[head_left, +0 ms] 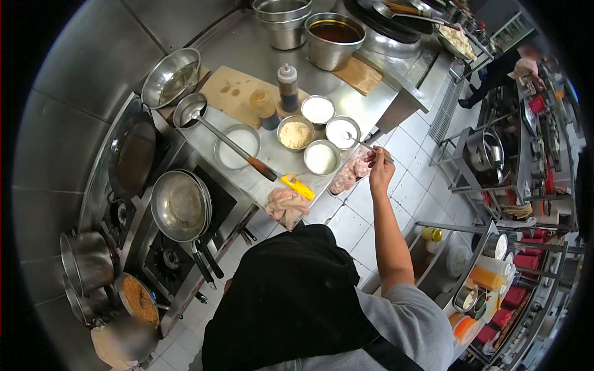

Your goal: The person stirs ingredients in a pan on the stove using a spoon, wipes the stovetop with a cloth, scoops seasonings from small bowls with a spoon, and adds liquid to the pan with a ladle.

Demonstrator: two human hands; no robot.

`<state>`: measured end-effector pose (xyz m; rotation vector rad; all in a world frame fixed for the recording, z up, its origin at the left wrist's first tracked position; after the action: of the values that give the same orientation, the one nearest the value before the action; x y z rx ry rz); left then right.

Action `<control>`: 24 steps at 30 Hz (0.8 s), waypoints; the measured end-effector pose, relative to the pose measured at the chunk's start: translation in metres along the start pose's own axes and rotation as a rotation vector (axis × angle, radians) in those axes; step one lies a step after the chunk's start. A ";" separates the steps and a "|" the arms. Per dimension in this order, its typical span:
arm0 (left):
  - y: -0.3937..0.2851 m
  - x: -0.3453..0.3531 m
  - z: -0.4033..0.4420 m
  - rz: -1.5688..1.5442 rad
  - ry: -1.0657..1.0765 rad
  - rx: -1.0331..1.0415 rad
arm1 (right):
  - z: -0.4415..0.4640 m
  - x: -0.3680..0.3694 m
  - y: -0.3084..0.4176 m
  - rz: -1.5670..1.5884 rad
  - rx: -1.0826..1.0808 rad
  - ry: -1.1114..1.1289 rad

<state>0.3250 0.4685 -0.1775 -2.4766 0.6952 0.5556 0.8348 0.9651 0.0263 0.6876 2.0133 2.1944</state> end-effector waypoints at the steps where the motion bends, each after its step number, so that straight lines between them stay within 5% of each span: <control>1: -0.001 0.000 0.000 -0.001 0.002 0.002 | 0.001 -0.003 0.001 -0.002 0.001 0.001; 15: 0.005 0.014 -0.017 0.002 -0.077 0.068 | -0.003 0.007 0.017 0.071 0.092 -0.006; 20: -0.005 0.015 -0.067 -0.099 -0.202 -0.073 | -0.034 0.086 0.025 0.187 0.197 0.182; 24: 0.027 0.050 -0.089 -0.235 -0.364 -0.139 | -0.105 0.197 0.011 0.191 0.322 0.584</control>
<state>0.3710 0.3803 -0.1419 -2.4397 0.2271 0.9559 0.6214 0.9364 0.0861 0.2801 2.7258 2.4089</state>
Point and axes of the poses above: each hand's wrist, its own z-axis towards the middle knuckle, its own x-axis out of the palm, y = z × x, the point moved 7 cm from there along z, towards the middle knuckle, and after that the axes turned 12 degrees about z, right-handed, at the moved point
